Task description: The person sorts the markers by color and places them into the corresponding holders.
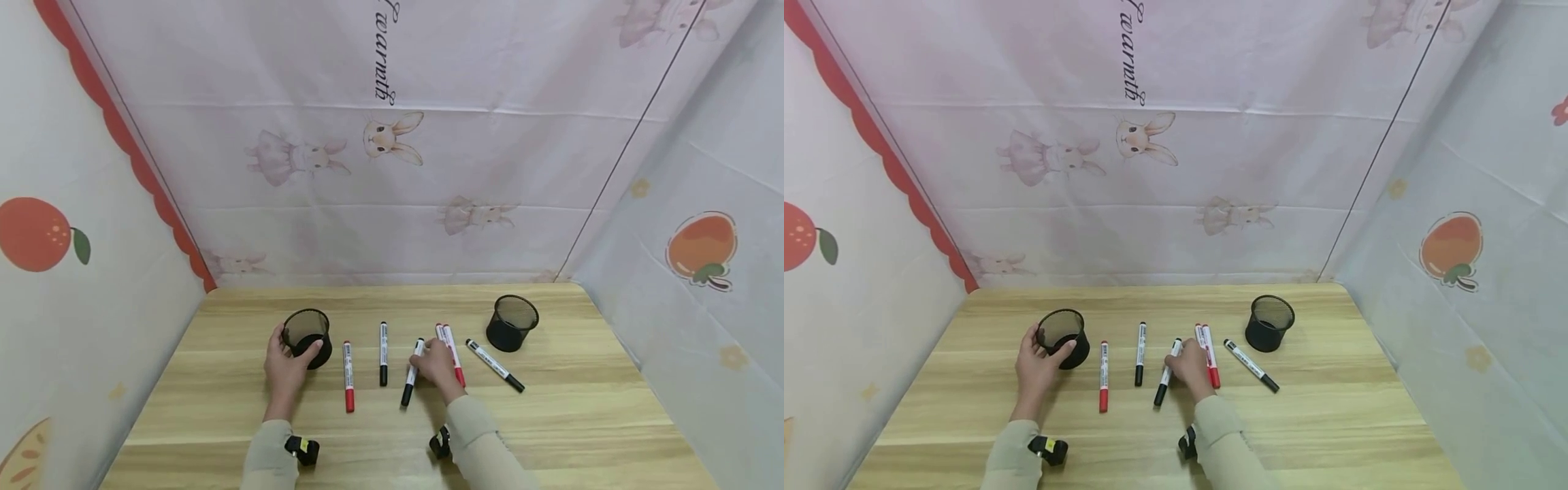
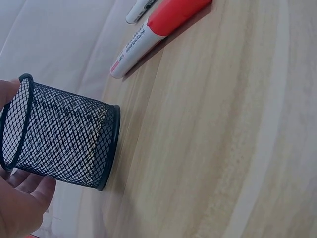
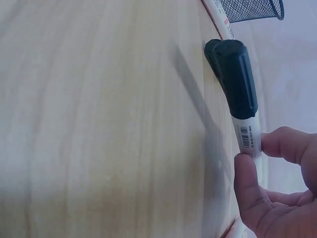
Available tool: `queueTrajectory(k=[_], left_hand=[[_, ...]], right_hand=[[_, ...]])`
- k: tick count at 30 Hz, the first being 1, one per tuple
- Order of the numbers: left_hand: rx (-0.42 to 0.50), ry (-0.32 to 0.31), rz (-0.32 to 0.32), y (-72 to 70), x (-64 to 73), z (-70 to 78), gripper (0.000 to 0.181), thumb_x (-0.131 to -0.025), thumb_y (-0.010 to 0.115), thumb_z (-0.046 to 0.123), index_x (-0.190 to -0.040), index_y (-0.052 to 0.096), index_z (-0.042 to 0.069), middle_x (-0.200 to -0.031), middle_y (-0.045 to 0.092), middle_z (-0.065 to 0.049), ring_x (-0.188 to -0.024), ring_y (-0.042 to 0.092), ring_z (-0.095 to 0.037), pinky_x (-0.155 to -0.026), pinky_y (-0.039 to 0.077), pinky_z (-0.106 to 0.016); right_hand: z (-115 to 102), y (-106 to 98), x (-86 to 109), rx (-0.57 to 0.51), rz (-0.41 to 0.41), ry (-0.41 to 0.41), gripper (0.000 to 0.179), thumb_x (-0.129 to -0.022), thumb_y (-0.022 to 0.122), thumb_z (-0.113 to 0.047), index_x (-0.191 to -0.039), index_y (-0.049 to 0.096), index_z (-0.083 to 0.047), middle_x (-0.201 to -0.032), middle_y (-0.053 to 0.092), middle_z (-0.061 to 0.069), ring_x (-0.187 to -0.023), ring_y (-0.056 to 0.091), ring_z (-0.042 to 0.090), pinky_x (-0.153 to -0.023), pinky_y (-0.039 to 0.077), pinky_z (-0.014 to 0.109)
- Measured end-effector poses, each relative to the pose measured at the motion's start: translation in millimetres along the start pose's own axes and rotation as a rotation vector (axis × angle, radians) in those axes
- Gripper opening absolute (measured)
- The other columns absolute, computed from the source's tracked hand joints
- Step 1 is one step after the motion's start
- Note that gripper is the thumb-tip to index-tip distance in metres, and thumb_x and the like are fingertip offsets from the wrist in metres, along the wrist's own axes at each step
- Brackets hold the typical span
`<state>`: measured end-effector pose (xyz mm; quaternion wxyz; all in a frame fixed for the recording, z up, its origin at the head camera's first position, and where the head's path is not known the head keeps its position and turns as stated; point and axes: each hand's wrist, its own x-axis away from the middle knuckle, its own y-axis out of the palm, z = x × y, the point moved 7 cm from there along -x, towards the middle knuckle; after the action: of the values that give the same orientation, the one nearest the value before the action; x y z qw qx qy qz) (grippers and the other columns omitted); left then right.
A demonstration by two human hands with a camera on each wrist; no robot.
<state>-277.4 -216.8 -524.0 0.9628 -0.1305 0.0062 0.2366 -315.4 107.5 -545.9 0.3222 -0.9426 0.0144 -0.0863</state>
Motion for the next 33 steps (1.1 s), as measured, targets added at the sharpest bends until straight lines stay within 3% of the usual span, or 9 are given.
queueTrajectory(k=[3,14,19,28,33], left_hand=[[-0.007,-0.005,-0.002,-1.6,-0.4,-0.7,0.098,-0.07,0.082,0.033,-0.146,0.026,0.01,-0.143,0.033,-0.017,-0.126,0.036,-0.034,-0.1,0.034,-0.044],[-0.017,0.02,-0.009,0.2,0.0,1.3,0.097,-0.071,0.081,0.032,-0.146,0.025,0.009,-0.143,0.034,-0.018,-0.127,0.035,-0.033,-0.1,0.034,-0.043],[0.006,0.033,-0.018,0.1,0.8,1.8,0.095,-0.073,0.081,0.029,-0.146,0.024,0.008,-0.143,0.033,-0.018,-0.128,0.034,-0.033,-0.1,0.033,-0.045],[0.002,0.038,-0.031,-0.1,-1.5,1.2,0.096,-0.072,0.081,0.028,-0.146,0.023,0.006,-0.141,0.034,-0.019,-0.126,0.034,-0.035,-0.099,0.034,-0.048],[-0.003,0.031,-0.04,0.4,-1.7,-0.1,0.095,-0.073,0.08,0.028,-0.146,0.022,0.008,-0.142,0.033,-0.018,-0.127,0.033,-0.034,-0.099,0.034,-0.047]], right_hand=[[-2,2,2.7,-0.043,-0.003,0.008,0.052,-0.074,0.073,-0.008,-0.116,0.053,0.015,-0.092,0.06,0.021,-0.059,0.059,0.018,-0.054,0.049,0.028],[-26,-5,21.9,-0.233,0.076,-0.069,0.05,-0.075,0.07,-0.005,-0.119,0.053,0.011,-0.068,0.061,0.004,-0.055,0.054,0.012,-0.048,0.046,0.026],[-37,-9,24.4,-0.294,0.109,-0.117,0.045,-0.075,0.069,-0.003,-0.117,0.055,0.008,-0.07,0.058,0.005,-0.056,0.052,0.013,-0.049,0.045,0.026],[-52,-6,22.9,-0.411,0.069,-0.161,0.041,-0.075,0.065,0.003,-0.114,0.053,0.004,-0.079,0.057,0.01,-0.065,0.055,0.016,-0.055,0.051,0.028],[-61,-6,23.8,-0.436,0.093,-0.191,0.035,-0.072,0.065,0.004,-0.106,0.055,0.006,-0.078,0.059,0.01,-0.067,0.058,0.017,-0.054,0.049,0.027]])
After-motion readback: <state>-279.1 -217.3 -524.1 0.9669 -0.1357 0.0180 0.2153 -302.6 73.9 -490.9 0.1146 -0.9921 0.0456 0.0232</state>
